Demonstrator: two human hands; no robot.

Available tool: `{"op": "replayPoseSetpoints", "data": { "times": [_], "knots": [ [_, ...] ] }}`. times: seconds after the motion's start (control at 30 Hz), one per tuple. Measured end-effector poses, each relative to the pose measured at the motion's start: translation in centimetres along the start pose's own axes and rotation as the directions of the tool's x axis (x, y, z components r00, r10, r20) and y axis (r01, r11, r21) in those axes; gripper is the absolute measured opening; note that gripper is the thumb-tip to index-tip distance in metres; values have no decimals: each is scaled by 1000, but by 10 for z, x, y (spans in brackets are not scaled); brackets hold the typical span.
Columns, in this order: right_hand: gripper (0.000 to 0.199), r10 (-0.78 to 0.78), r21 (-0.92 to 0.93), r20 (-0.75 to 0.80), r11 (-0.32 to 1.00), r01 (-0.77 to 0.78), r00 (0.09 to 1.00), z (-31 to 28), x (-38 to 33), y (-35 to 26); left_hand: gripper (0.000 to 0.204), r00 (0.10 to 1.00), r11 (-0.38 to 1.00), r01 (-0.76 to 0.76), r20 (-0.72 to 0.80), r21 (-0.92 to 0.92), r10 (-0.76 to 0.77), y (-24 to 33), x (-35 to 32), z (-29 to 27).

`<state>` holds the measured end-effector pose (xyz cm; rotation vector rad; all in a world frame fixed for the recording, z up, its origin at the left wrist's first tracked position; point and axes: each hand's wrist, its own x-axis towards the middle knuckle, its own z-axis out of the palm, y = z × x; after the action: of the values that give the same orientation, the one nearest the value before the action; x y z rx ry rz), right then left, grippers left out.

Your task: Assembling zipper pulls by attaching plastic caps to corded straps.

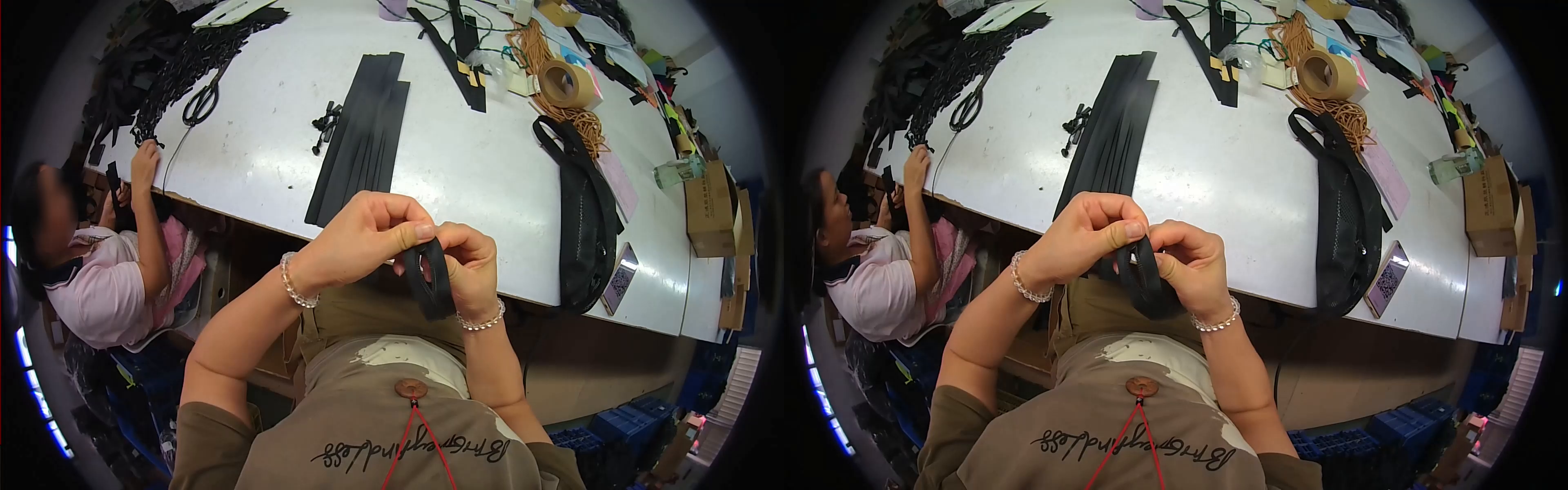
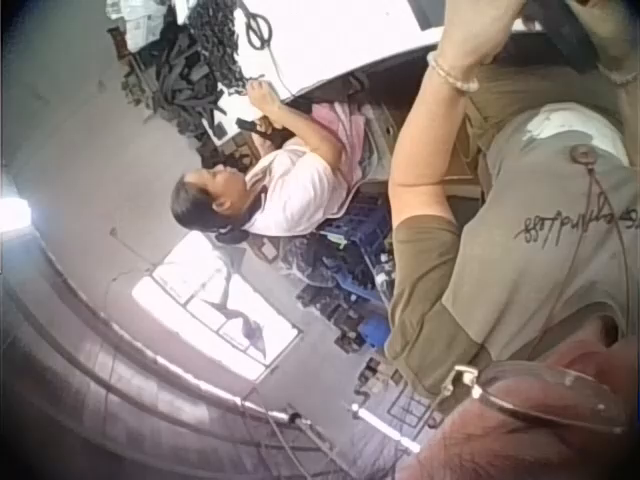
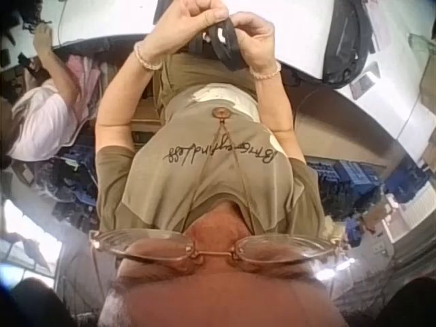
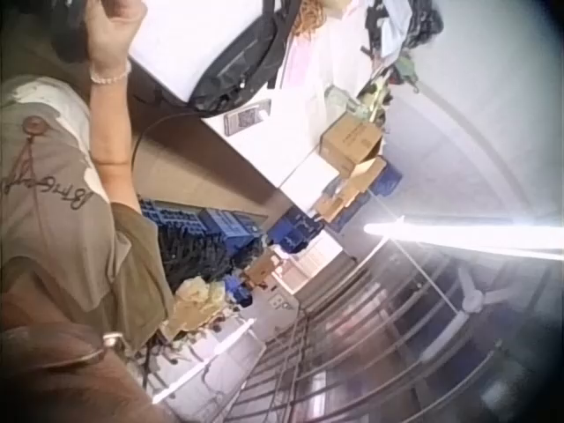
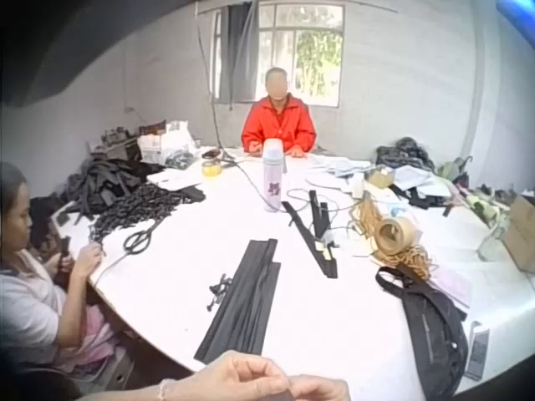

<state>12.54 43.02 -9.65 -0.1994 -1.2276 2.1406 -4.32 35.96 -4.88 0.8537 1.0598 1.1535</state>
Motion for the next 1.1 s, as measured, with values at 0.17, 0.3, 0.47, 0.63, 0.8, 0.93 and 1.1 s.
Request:
{"op": "replayPoseSetpoints", "data": {
  "times": [0.17, 0.3, 0.47, 0.63, 0.8, 0.93, 1.1],
  "knots": [
    [8, 139, -328, -164, 926, -187, 977, 10, -2, -17, 16, 997, 1000, -3, -81, 29, 6, -13, 0, -4],
    [9, 93, -596, -122, 789, -148, 988, 11, -1, -19, 16, 992, 988, -34, -114, 154, 52, -10, -2, -4],
    [10, -106, -592, -21, 803, 73, 994, 4, -5, -5, 16, 995, 998, -24, -92, 49, 29, -7, -4, 1],
    [8, -117, -512, 196, 835, 203, 974, 3, -9, -5, 16, 989, 999, 19, -145, 42, -13, -19, -5, -6],
    [10, -60, -627, 233, 754, 197, 971, 10, -9, -5, 20, 975, 998, -61, -214, 19, 64, -17, -13, -20],
    [9, -106, -658, 12, 748, 88, 994, 13, -13, 7, 25, 987, 969, -84, -151, -231, 50, -3, -14, -16],
    [6, -48, -551, -151, 834, -44, 987, 9, -20, 23, 29, 967, 989, -110, -239, -100, 83, -18, -14, -4]
  ]
}}
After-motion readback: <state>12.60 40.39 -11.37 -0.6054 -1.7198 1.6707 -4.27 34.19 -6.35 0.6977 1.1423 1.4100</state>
